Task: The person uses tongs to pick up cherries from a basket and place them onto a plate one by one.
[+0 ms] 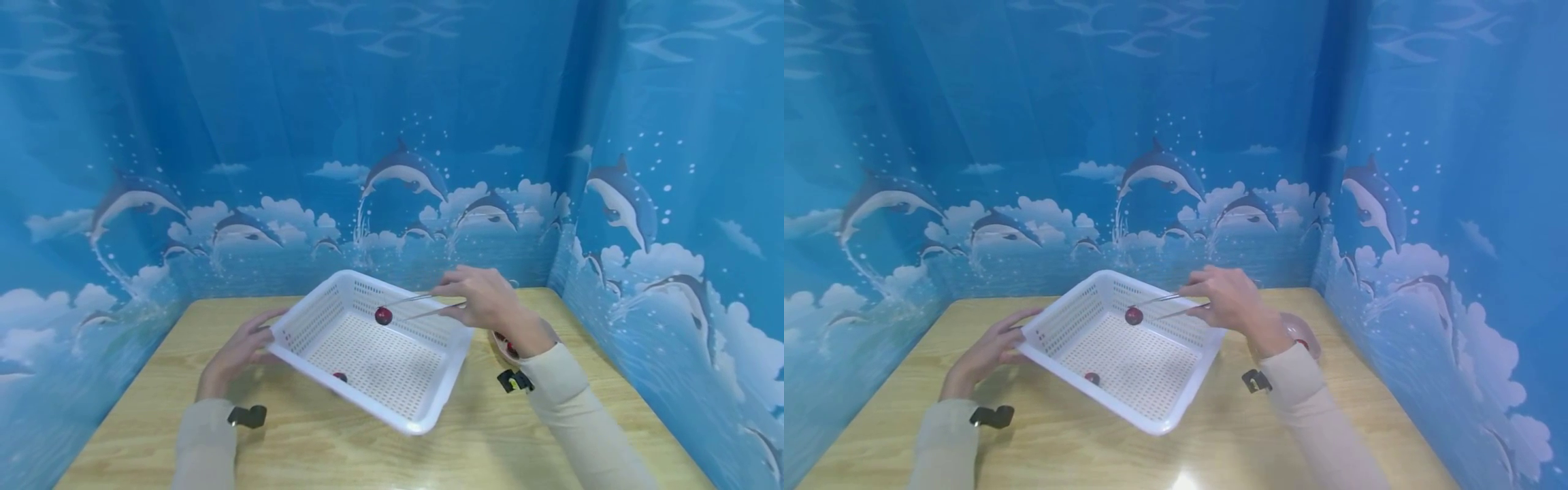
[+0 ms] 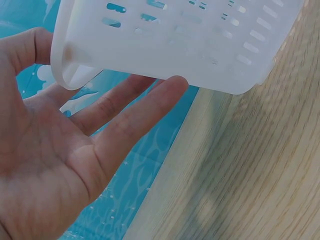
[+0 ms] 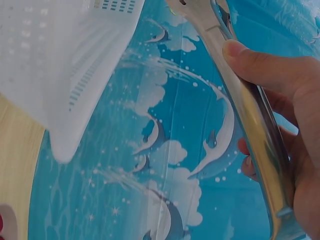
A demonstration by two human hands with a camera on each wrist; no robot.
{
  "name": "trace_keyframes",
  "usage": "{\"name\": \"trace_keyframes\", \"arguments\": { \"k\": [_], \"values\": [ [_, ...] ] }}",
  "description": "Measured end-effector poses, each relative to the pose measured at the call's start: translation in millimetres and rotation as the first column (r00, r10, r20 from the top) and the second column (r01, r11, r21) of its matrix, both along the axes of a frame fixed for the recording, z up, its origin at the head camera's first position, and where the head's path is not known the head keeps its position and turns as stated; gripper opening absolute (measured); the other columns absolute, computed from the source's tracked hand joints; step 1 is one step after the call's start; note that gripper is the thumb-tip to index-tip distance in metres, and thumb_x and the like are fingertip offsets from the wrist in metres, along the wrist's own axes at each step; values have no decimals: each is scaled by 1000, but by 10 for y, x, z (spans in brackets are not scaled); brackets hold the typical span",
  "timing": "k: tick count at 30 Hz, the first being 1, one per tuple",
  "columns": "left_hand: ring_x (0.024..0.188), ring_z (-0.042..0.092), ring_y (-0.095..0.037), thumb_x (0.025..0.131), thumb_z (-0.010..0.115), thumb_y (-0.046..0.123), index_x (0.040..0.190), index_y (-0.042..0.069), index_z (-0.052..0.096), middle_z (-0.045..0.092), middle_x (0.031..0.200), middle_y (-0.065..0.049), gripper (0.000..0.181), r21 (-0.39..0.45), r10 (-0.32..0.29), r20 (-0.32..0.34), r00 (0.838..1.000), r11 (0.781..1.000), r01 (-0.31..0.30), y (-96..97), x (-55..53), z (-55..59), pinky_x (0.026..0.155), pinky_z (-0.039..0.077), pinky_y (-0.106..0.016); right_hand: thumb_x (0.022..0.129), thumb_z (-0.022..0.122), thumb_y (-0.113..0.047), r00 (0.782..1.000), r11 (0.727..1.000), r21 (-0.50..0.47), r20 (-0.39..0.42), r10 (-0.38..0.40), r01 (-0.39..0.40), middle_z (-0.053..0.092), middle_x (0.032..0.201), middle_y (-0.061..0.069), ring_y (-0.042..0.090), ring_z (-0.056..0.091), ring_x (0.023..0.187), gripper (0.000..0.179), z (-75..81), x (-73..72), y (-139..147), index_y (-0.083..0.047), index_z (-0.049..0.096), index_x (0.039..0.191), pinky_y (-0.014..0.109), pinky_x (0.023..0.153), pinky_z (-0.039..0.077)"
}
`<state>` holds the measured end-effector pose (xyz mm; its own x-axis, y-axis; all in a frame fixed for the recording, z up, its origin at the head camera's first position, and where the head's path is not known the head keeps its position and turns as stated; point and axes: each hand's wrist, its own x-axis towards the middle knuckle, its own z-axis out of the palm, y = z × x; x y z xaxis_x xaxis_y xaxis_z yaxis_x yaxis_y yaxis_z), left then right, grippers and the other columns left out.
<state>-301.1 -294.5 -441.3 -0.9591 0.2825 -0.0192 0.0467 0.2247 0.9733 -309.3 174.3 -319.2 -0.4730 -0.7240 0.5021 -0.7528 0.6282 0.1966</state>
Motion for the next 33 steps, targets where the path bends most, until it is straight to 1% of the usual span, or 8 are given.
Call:
{"name": "trace_keyframes", "arguments": {
  "k": [4, 6, 11, 15, 21, 25, 30, 33],
  "values": [
    [124, 66, -32, 104, 50, 18, 162, 13, 31, 41, 158, -27, 61, -4, 0, 1, 1000, 1000, 0, -4, -7, -9, 103, 59, -57, 81, 87, -34, 999, 999, 5, -6, -39, 39, 77, 103, -7, 13, 68, 86, 29, 1, 13, 107, -26, 82, 108, 19, 50, 47],
    [124, 65, -33, 104, 50, 18, 162, 13, 31, 41, 158, -27, 61, -5, 0, 0, 1000, 1000, 0, -9, -8, -12, 103, 59, -57, 80, 88, -33, 999, 999, -2, -7, -45, 45, 77, 102, -6, 13, 69, 85, 29, -5, 16, 159, -26, 82, 108, 20, 51, 50],
    [125, 64, -36, 104, 50, 18, 162, 13, 32, 41, 158, -27, 62, -1, 5, 4, 1000, 1000, -5, -15, -11, -15, 102, 59, -57, 77, 90, -33, 999, 999, -33, -29, -36, 35, 77, 98, -5, 15, 69, 82, 30, -30, 36, 285, -23, 82, 105, 22, 50, 51],
    [126, 64, -38, 104, 51, 19, 162, 13, 32, 41, 158, -27, 62, -1, 8, 11, 1000, 1000, -8, -11, -14, -12, 102, 59, -57, 77, 90, -33, 998, 997, -38, -20, -62, 61, 77, 100, -4, 15, 70, 84, 31, -48, 61, 380, -23, 82, 106, 23, 52, 54],
    [125, 64, -37, 103, 51, 19, 162, 14, 32, 44, 156, -28, 62, -14, 20, 19, 1000, 1000, -20, -10, -6, 5, 103, 59, -57, 78, 90, -32, 990, 990, -22, 5, -138, 138, 77, 104, -2, 17, 70, 87, 34, -53, 111, 546, -22, 82, 110, 24, 52, 53],
    [126, 64, -36, 103, 50, 18, 162, 15, 31, 43, 156, -27, 62, -29, 18, 18, 1000, 999, -17, -18, -6, 2, 103, 59, -56, 79, 89, -32, 982, 982, -9, 10, -190, 191, 77, 107, 0, 19, 69, 88, 36, -51, 154, 671, -22, 81, 112, 23, 52, 52],
    [124, 65, -32, 103, 49, 17, 163, 14, 30, 41, 158, -27, 63, -20, 8, 13, 1000, 1000, -7, -7, -2, 4, 102, 59, -56, 78, 89, -34, 976, 976, -14, -4, -219, 219, 77, 102, -1, 16, 65, 81, 36, -67, 192, 853, -21, 81, 111, 18, 47, 41],
    [124, 65, -31, 103, 49, 16, 163, 14, 30, 41, 158, -27, 63, -22, 11, 10, 1000, 1000, -10, 2, 0, 3, 102, 60, -55, 76, 90, -32, 975, 976, -18, -25, -219, 219, 77, 99, -1, 15, 62, 77, 36, -78, 208, 969, -21, 82, 109, 17, 46, 38]
  ]
}}
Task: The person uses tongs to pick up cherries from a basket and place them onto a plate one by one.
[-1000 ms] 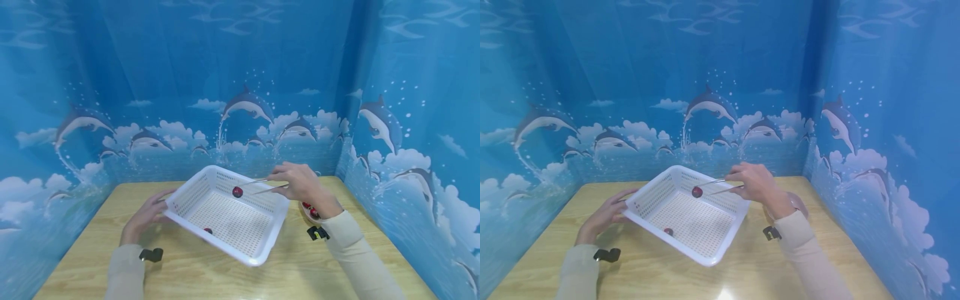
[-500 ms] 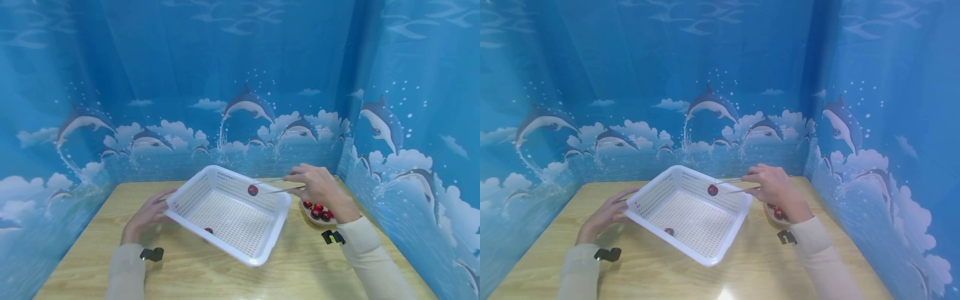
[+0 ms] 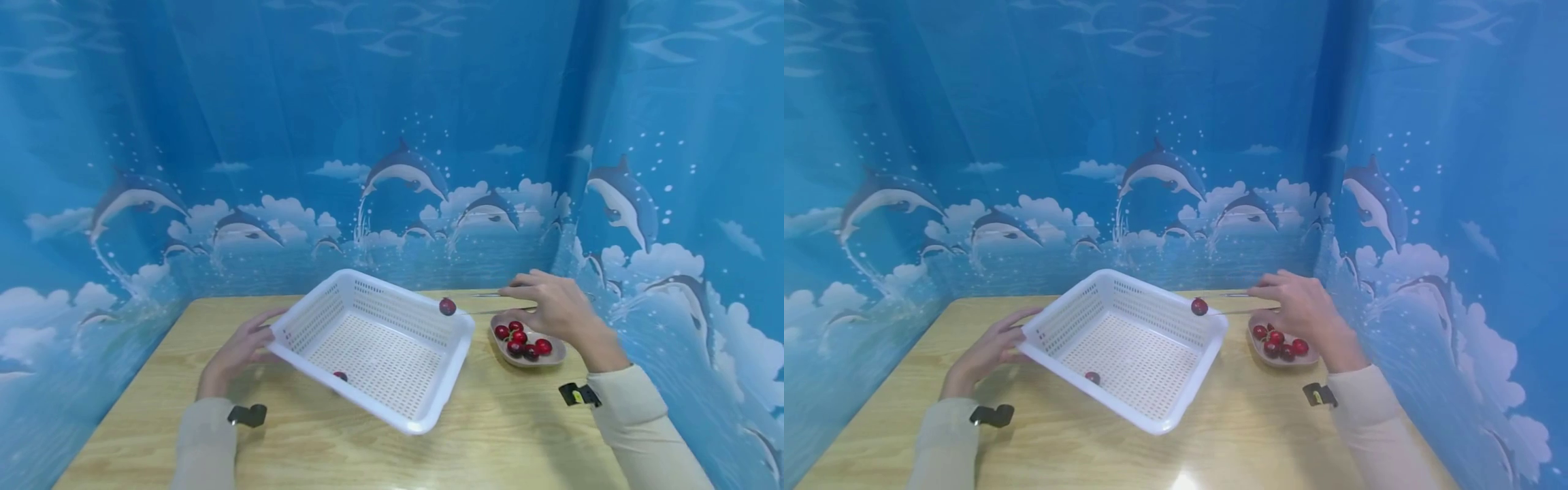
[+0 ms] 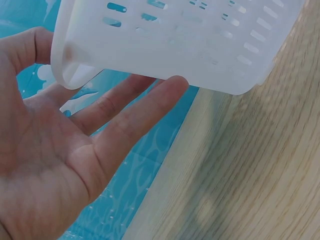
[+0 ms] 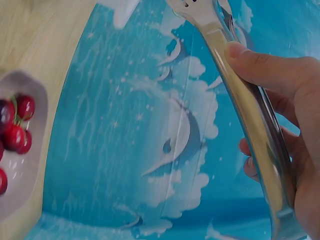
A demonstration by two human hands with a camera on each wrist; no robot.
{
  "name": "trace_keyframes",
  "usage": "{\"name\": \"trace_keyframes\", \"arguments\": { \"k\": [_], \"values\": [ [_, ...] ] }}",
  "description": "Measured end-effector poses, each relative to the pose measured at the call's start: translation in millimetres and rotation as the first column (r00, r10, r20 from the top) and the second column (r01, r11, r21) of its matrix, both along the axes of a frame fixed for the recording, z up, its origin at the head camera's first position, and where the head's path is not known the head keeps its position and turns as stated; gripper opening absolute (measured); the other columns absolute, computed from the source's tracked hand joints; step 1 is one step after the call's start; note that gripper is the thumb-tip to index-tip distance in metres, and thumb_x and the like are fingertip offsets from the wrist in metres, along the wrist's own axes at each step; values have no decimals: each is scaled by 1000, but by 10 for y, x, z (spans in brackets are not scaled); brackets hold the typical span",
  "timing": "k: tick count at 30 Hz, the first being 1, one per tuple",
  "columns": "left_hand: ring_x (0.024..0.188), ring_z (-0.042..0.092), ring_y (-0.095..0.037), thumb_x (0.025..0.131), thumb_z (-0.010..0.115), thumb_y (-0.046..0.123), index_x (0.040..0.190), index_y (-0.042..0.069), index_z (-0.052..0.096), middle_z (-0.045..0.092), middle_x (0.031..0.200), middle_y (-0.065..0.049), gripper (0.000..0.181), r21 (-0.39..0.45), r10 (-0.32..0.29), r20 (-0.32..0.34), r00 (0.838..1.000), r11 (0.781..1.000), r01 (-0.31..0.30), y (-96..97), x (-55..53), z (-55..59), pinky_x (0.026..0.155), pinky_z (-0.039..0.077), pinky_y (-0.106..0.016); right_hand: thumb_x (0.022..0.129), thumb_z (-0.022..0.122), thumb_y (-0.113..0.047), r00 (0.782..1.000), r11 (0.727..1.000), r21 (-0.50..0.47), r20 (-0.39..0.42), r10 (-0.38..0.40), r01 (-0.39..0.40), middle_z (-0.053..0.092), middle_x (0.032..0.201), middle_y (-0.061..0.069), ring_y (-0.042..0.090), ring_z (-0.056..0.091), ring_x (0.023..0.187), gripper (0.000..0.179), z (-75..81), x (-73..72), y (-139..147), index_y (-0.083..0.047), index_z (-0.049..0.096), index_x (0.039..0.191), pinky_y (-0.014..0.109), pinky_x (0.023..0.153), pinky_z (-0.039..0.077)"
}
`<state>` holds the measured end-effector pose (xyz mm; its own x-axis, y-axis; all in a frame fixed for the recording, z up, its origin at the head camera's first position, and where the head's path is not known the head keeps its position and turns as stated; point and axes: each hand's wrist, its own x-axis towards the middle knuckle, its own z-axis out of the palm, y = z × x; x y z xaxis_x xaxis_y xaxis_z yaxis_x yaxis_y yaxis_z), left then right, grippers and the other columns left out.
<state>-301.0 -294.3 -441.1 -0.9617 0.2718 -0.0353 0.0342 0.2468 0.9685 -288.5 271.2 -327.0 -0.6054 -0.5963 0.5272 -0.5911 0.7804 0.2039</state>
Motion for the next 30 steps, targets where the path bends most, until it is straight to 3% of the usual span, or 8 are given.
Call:
{"name": "trace_keyframes", "arguments": {
  "k": [6, 11, 21, 30],
  "values": [
    [128, 62, -38, 102, 47, 15, 163, 16, 30, 41, 159, -25, 63, -2, 12, 10, 1000, 1000, -12, 0, 4, 12, 103, 59, -55, 71, 93, -26, 999, 1000, 9, -29, -18, 19, 75, 93, 0, 14, 61, 72, 37, -1, 35, 239, -19, 83, 106, 18, 45, 37],
    [131, 60, -41, 102, 46, 13, 163, 15, 30, 40, 159, -26, 63, -12, 11, 1, 1000, 1000, -11, -3, 12, 20, 104, 59, -56, 72, 92, -24, 997, 998, 17, 26, -68, 68, 76, 97, 4, 19, 66, 76, 38, -18, 68, 421, -18, 82, 108, 22, 48, 45],
    [131, 59, -40, 103, 48, 16, 163, 17, 31, 41, 160, -24, 63, -4, 12, 10, 1000, 1000, -12, -4, 24, 25, 106, 57, -58, 72, 92, -23, 994, 994, -27, 31, -101, 102, 76, 96, 4, 15, 62, 65, 40, -91, 100, 713, -18, 82, 111, 17, 43, 33],
    [132, 58, -41, 103, 50, 20, 163, 17, 31, 40, 161, -23, 63, -14, 13, 6, 1000, 1000, -12, -10, 19, 20, 107, 56, -59, 76, 89, -25, 971, 981, 13, 142, -194, 195, 77, 100, 11, 24, 68, 74, 38, -172, 72, 972, -12, 81, 111, 23, 45, 42]
  ]
}}
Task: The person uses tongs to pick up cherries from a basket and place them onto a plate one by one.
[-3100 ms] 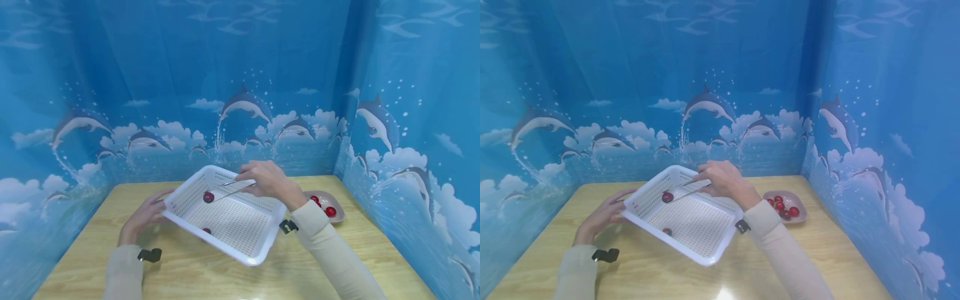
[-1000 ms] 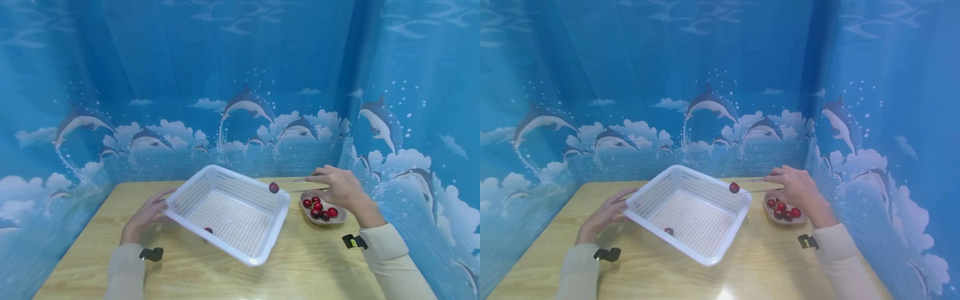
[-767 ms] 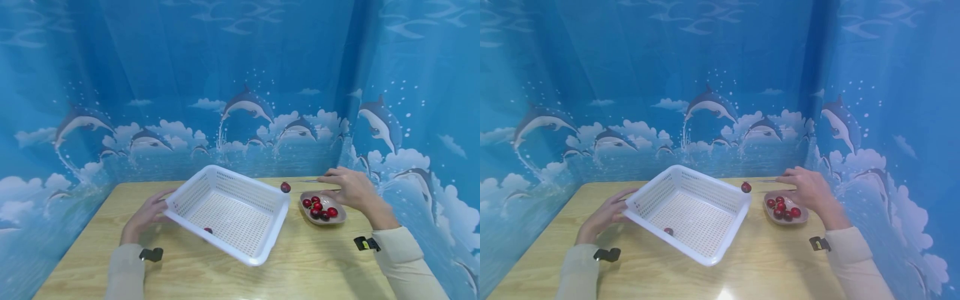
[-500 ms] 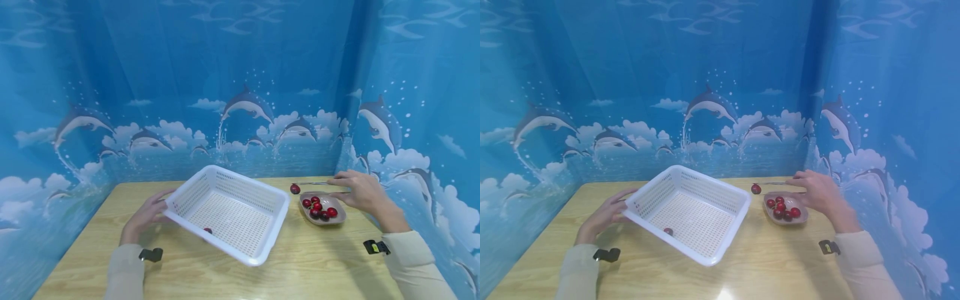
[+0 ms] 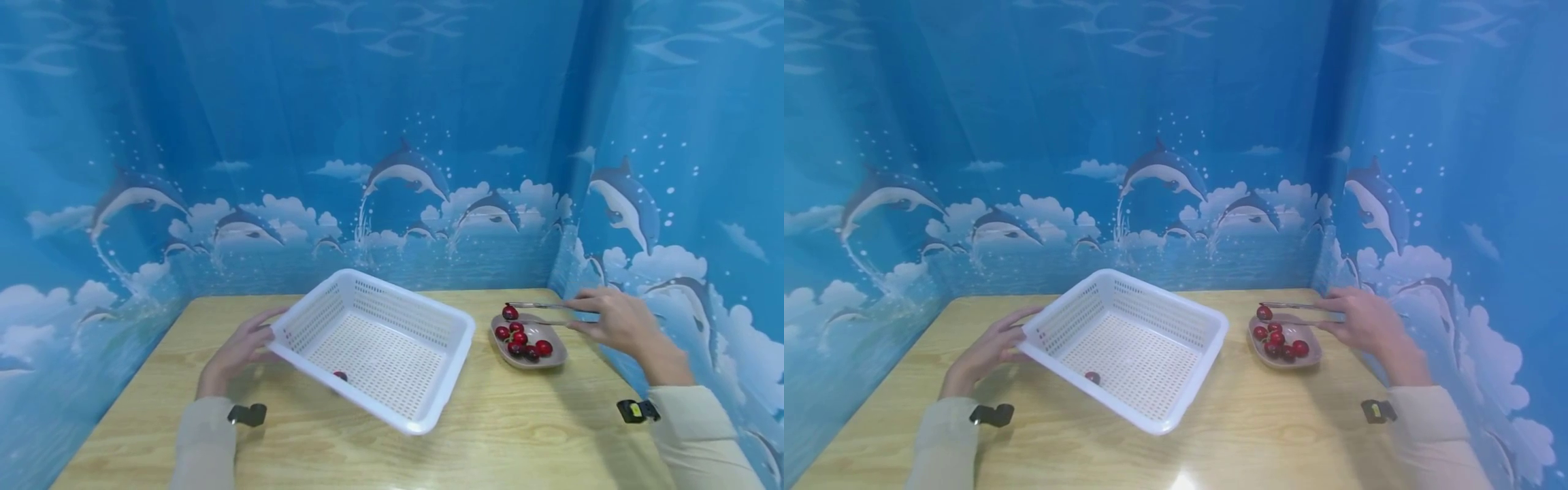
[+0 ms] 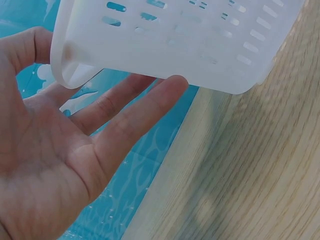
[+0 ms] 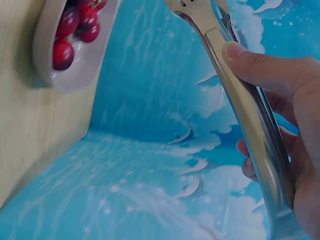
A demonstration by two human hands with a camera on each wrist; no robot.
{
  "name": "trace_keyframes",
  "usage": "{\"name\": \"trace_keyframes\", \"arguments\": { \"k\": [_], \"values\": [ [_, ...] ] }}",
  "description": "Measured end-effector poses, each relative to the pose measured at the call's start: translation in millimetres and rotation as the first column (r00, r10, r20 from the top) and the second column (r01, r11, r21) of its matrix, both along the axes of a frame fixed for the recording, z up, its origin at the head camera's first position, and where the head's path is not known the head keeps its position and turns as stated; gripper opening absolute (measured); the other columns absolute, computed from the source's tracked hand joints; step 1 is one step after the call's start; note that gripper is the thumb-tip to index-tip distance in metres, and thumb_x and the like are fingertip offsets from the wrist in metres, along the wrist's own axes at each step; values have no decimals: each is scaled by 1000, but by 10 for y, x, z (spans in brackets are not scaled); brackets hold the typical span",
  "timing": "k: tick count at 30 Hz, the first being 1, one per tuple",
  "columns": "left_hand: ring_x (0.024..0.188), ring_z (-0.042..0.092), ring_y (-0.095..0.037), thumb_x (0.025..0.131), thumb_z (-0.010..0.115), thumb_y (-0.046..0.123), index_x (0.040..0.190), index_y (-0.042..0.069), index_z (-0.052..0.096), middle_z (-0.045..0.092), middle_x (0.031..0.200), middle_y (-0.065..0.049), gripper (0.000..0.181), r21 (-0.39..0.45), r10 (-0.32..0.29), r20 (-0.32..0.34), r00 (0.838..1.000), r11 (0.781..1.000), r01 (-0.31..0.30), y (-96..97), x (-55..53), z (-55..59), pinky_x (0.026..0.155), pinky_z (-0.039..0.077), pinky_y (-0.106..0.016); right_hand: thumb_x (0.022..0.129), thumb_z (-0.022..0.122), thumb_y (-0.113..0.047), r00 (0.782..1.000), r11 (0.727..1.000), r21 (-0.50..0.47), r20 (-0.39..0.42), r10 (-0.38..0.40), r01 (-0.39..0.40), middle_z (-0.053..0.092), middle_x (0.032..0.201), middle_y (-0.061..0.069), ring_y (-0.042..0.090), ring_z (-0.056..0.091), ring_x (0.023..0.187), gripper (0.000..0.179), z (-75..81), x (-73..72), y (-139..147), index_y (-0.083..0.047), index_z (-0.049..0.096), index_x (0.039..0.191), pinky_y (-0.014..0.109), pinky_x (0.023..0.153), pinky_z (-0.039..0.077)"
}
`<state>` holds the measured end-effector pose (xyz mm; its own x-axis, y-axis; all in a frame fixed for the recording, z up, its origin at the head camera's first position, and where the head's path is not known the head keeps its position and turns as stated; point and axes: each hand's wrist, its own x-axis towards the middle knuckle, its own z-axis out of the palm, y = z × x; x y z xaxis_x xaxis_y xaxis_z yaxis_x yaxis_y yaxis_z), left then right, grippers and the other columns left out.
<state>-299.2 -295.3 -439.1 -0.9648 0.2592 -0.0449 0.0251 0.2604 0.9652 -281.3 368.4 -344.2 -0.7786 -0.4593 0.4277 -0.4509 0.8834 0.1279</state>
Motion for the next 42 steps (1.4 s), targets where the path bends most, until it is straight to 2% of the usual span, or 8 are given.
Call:
{"name": "trace_keyframes", "arguments": {
  "k": [5, 10, 15, 19, 26, 34, 39, 42],
  "values": [
    [132, 59, -41, 104, 50, 20, 163, 17, 31, 39, 161, -23, 62, 2, -2, -2, 1000, 1000, 2, 1, 2, 4, 106, 56, -60, 81, 86, -29, 993, 997, 19, 98, -71, 69, 76, 107, 15, 19, 64, 69, 37, -61, -14, 136, -13, 80, 114, 26, 45, 42],
    [128, 62, -37, 104, 50, 19, 162, 16, 31, 39, 160, -24, 61, 15, -6, -5, 1000, 1000, 6, 7, 5, 9, 106, 56, -60, 85, 82, -33, 974, 992, 45, 189, -125, 119, 74, 111, 16, 13, 60, 63, 36, -144, -56, 253, -14, 80, 116, 24, 43, 38],
    [125, 65, -32, 104, 49, 18, 162, 13, 32, 41, 158, -26, 61, 20, -11, -19, 1000, 1000, 12, 15, 1, -8, 103, 59, -56, 85, 81, -35, 942, 981, 66, 274, -192, 181, 69, 125, 27, 29, 69, 75, 38, -230, -98, 349, -14, 79, 116, 29, 43, 45],
    [129, 62, -37, 104, 50, 19, 162, 15, 32, 41, 159, -25, 61, 16, -9, -16, 1000, 1000, 10, 17, 11, 1, 103, 59, -57, 86, 81, -36, 925, 975, 64, 310, -221, 211, 61, 136, 34, 43, 71, 88, 39, -292, -117, 395, -14, 79, 117, 30, 42, 45],
    [131, 60, -40, 105, 50, 21, 162, 17, 32, 41, 161, -22, 61, 6, -3, -12, 1000, 1000, 3, 21, 14, 20, 106, 57, -58, 86, 81, -35, 914, 975, 68, 338, -224, 213, 62, 133, 34, 30, 70, 75, 39, -344, -160, 441, -12, 79, 116, 28, 44, 40],
    [130, 61, -36, 105, 51, 23, 162, 18, 32, 40, 161, -21, 60, 5, -1, -2, 1000, 1000, 2, 38, 8, 20, 108, 55, -60, 84, 83, -35, 908, 969, 89, 340, -246, 229, 63, 133, 34, 41, 70, 87, 41, -326, -166, 428, -11, 78, 117, 31, 45, 44],
    [132, 59, -39, 105, 50, 23, 163, 16, 30, 39, 162, -23, 61, 5, -11, -12, 1000, 1000, 11, 33, 13, 20, 108, 54, -62, 81, 84, -38, 918, 970, 111, 314, -243, 218, 61, 133, 36, 48, 69, 92, 52, -258, -145, 378, -8, 76, 122, 40, 48, 54],
    [131, 60, -39, 106, 49, 22, 163, 14, 29, 38, 161, -24, 61, 9, -18, -23, 1000, 1000, 18, 28, 20, 20, 106, 55, -62, 81, 84, -40, 937, 977, 100, 279, -210, 189, 62, 132, 35, 50, 69, 95, 55, -215, -129, 322, -8, 74, 125, 47, 53, 59]
  ]
}}
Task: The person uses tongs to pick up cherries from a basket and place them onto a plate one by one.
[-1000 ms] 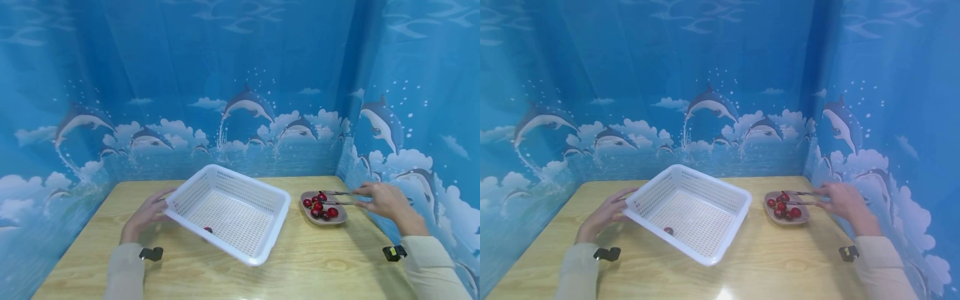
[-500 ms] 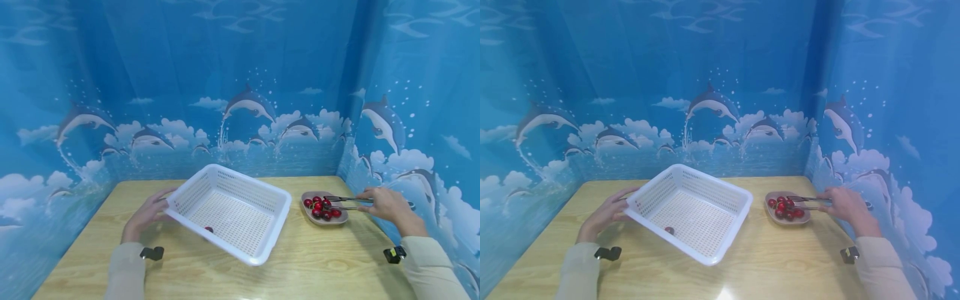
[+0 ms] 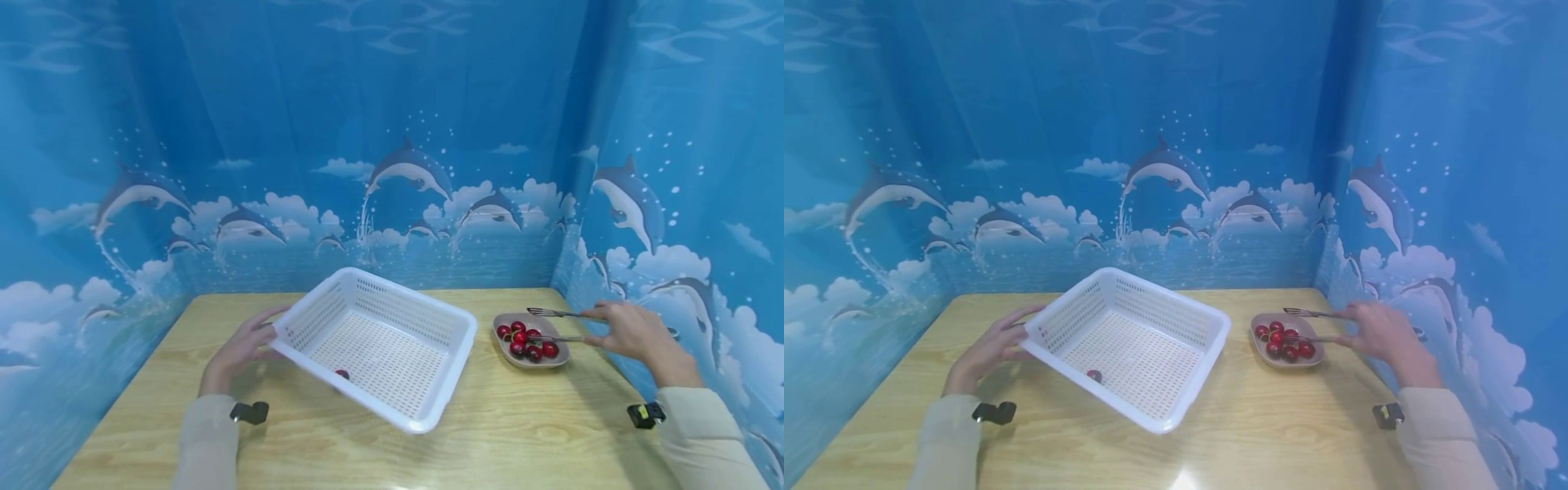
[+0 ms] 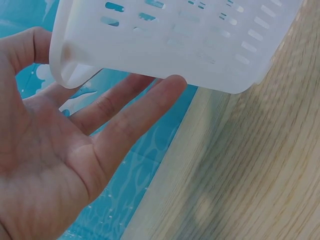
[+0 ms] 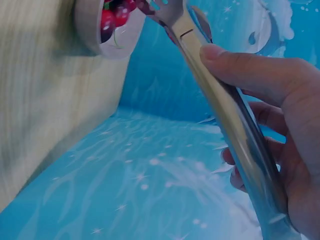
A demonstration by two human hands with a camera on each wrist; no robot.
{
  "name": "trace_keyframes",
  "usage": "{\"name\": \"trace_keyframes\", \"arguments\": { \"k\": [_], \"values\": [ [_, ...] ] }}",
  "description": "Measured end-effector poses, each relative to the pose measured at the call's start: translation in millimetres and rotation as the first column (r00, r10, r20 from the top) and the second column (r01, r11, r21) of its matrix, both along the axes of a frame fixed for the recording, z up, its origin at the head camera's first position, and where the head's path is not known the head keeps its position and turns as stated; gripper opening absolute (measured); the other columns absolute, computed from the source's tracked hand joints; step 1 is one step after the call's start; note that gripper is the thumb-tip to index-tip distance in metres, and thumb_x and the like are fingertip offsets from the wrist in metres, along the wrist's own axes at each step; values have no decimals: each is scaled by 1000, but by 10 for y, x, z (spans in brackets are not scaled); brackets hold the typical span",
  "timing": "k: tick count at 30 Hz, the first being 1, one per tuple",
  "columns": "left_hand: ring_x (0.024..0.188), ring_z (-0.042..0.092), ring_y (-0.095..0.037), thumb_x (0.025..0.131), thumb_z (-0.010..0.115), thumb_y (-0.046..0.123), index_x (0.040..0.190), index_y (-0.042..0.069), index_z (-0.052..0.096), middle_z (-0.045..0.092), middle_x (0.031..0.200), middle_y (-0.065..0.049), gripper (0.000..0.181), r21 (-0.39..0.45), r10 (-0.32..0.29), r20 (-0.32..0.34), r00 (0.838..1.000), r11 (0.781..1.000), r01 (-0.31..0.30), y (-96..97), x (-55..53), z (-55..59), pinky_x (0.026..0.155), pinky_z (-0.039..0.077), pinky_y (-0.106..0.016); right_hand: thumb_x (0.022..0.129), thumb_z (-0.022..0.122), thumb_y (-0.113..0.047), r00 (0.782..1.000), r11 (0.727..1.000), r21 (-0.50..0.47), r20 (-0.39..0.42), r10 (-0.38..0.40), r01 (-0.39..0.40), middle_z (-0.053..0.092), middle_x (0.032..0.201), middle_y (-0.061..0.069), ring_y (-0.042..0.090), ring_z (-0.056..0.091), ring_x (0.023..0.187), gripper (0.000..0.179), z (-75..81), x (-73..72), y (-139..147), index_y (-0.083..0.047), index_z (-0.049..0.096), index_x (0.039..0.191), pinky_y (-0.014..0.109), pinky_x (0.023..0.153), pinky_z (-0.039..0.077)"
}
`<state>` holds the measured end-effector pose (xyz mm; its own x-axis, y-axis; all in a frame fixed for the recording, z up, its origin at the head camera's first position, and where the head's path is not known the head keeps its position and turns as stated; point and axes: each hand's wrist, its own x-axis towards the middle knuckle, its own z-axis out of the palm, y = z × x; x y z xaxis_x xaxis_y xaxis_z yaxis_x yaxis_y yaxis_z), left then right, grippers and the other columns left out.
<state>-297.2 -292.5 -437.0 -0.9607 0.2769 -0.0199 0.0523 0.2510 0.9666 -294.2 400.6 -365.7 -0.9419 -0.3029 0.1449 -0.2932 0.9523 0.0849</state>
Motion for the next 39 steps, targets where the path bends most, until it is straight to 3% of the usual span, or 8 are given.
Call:
{"name": "trace_keyframes", "arguments": {
  "k": [4, 8, 16, 19, 25, 29, 33, 39],
  "values": [
    [131, 60, -39, 105, 50, 20, 163, 15, 29, 39, 161, -24, 62, 5, 4, 3, 1000, 1000, -4, 1, 4, 5, 106, 56, -61, 82, 84, -40, 996, 998, -19, -73, 58, -59, 67, 127, 31, 49, 68, 100, 55, 84, 31, -135, -8, 74, 126, 51, 58, 61],
    [131, 59, -39, 105, 50, 21, 164, 15, 28, 39, 161, -24, 62, 6, 1, 6, 1000, 1000, -1, 2, 4, 8, 105, 56, -62, 80, 86, -38, 976, 992, -33, -183, 117, -125, 71, 120, 24, 42, 69, 93, 53, 193, 68, -327, -10, 75, 124, 39, 48, 55],
    [132, 59, -42, 106, 47, 20, 163, 13, 29, 39, 160, -26, 61, 13, -14, -2, 1000, 1000, 14, -8, -22, -5, 105, 56, -62, 68, 94, -29, 857, 944, -34, -431, 283, -329, 75, 103, 12, 27, 69, 81, 55, 321, 88, -694, -13, 78, 118, 31, 49, 52],
    [132, 58, -42, 106, 47, 20, 163, 14, 29, 40, 160, -26, 60, 11, -13, 5, 1000, 1000, 13, -9, -30, -5, 106, 55, -62, 67, 94, -28, 833, 921, -34, -442, 334, -388, 75, 102, 10, 24, 69, 82, 56, 363, 66, -843, -13, 78, 118, 31, 52, 54],
    [131, 60, -38, 107, 48, 22, 163, 14, 29, 40, 160, -24, 60, 8, -9, 9, 1000, 1000, 9, -23, -37, -24, 106, 55, -63, 74, 91, -34, 832, 895, -28, -383, 401, -445, 74, 103, 4, 19, 66, 85, 50, 475, -2, -1234, -15, 78, 119, 24, 52, 49],
    [130, 61, -36, 107, 49, 24, 163, 14, 29, 39, 161, -24, 60, 17, -10, 9, 1000, 1000, 10, -30, -34, -26, 106, 55, -63, 76, 89, -36, 826, 877, -23, -350, 442, -479, 74, 107, 6, 22, 68, 90, 49, 508, -69, -1518, -15, 78, 118, 28, 55, 55],
    [129, 62, -35, 107, 50, 24, 163, 13, 29, 39, 161, -24, 61, 23, -13, 6, 1000, 1000, 13, -19, -28, -24, 105, 56, -61, 75, 90, -39, 812, 860, -12, -337, 477, -510, 75, 109, 6, 23, 71, 93, 49, 516, -121, -1790, -16, 79, 116, 35, 61, 63],
    [129, 62, -35, 106, 50, 22, 163, 14, 30, 39, 160, -24, 61, 15, -5, 13, 1000, 1000, 5, -9, -30, -29, 105, 56, -62, 75, 90, -39, 785, 826, 19, -299, 543, -564, 75, 107, 2, 20, 70, 91, 47, 549, -185, -2154, -18, 79, 116, 30, 58, 60]
  ]
}}
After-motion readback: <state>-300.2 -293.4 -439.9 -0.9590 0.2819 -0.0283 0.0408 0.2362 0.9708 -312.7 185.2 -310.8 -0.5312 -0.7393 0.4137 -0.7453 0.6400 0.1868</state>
